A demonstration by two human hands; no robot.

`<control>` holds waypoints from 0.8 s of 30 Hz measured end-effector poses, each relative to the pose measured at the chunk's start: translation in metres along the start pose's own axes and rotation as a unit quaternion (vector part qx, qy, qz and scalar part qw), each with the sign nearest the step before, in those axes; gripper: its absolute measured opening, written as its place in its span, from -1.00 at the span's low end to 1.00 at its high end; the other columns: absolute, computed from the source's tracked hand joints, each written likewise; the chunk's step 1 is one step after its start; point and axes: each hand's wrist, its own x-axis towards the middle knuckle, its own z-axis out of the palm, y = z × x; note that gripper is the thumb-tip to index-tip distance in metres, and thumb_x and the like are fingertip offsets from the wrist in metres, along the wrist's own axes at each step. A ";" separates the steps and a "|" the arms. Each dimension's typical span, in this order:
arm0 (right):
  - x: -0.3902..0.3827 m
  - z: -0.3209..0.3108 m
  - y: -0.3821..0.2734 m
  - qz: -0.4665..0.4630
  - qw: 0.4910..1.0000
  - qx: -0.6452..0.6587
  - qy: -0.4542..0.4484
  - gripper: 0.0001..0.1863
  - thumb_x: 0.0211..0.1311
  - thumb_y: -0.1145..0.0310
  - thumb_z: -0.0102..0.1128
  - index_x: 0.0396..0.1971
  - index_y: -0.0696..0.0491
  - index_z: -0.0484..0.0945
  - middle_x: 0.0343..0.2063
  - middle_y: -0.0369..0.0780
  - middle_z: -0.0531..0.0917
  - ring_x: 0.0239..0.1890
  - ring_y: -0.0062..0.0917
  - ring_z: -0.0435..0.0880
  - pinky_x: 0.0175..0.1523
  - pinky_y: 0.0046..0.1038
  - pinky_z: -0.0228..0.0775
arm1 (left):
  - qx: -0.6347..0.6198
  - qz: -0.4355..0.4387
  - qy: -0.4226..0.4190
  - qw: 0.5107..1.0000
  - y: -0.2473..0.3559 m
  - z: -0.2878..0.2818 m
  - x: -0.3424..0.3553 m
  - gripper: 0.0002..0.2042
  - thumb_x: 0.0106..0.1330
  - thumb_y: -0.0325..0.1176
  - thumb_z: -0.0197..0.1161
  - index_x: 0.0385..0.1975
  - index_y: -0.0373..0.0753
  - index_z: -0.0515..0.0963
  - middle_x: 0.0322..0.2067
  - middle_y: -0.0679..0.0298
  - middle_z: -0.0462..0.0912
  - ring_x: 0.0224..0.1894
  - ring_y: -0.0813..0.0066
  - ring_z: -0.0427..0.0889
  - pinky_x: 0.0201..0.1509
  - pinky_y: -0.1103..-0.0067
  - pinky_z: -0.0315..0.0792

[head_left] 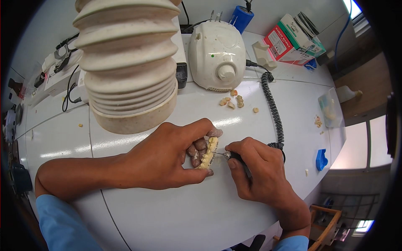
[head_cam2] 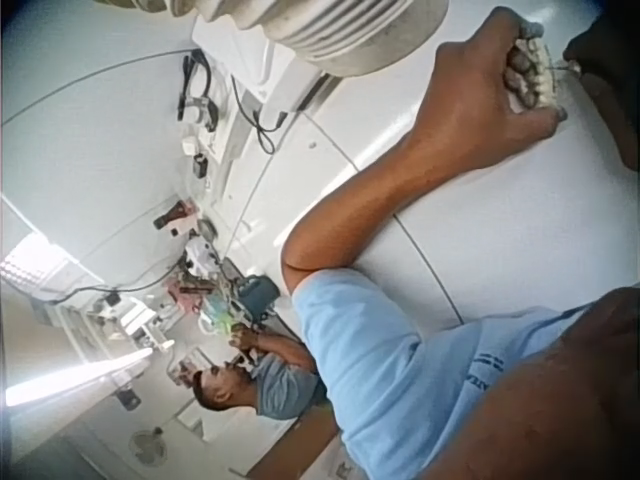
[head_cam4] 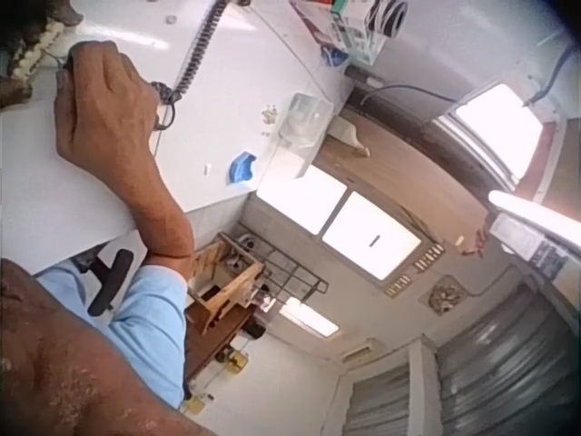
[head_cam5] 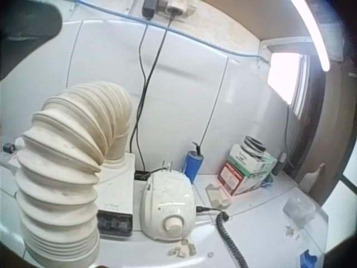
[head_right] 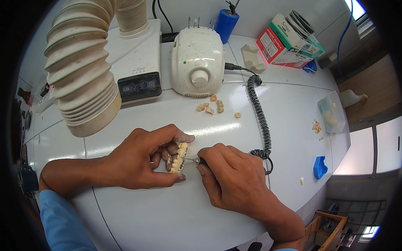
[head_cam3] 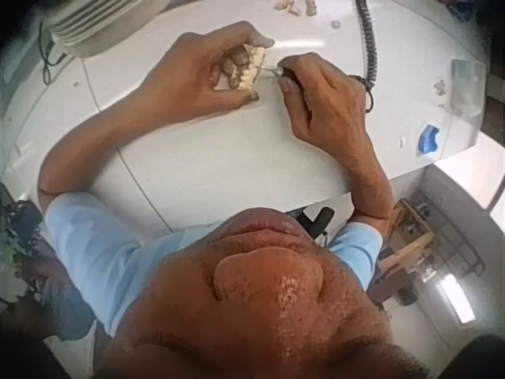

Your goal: Trim and refine the edges of a dental plaster model using a hand tool.

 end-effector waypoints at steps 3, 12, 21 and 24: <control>0.000 -0.001 0.001 -0.003 1.000 -0.001 0.003 -0.80 0.30 0.49 0.42 -0.12 0.13 0.63 -0.38 -0.21 0.64 -0.42 -0.33 0.70 -0.41 -0.30 0.47 | 0.002 0.012 0.003 1.000 -0.002 0.001 0.000 -0.27 0.23 -0.23 0.67 0.40 -0.21 0.51 -0.23 0.30 0.69 -0.47 0.66 0.51 -0.39 0.65 0.41; 0.001 0.000 0.000 -0.001 1.000 0.006 0.008 -0.81 0.30 0.51 0.41 -0.14 0.13 0.62 -0.38 -0.21 0.64 -0.43 -0.33 0.69 -0.41 -0.31 0.47 | 0.004 0.003 -0.001 1.000 0.001 0.000 -0.001 -0.27 0.23 -0.23 0.68 0.40 -0.20 0.51 -0.23 0.30 0.69 -0.47 0.65 0.52 -0.39 0.64 0.43; 0.001 -0.002 -0.001 -0.002 1.000 -0.001 0.000 -0.82 0.30 0.51 0.41 -0.14 0.12 0.62 -0.38 -0.21 0.65 -0.43 -0.34 0.70 -0.41 -0.31 0.48 | 0.014 0.025 0.010 1.000 -0.004 0.002 0.001 -0.28 0.22 -0.23 0.68 0.39 -0.19 0.52 -0.23 0.29 0.69 -0.47 0.65 0.54 -0.39 0.65 0.44; 0.000 -0.001 -0.001 -0.007 1.000 -0.001 0.000 -0.82 0.30 0.50 0.41 -0.14 0.12 0.62 -0.38 -0.21 0.64 -0.43 -0.34 0.70 -0.41 -0.31 0.48 | 0.018 0.020 0.008 1.000 -0.001 0.001 0.000 -0.28 0.22 -0.23 0.68 0.39 -0.19 0.52 -0.23 0.29 0.69 -0.47 0.65 0.54 -0.40 0.64 0.43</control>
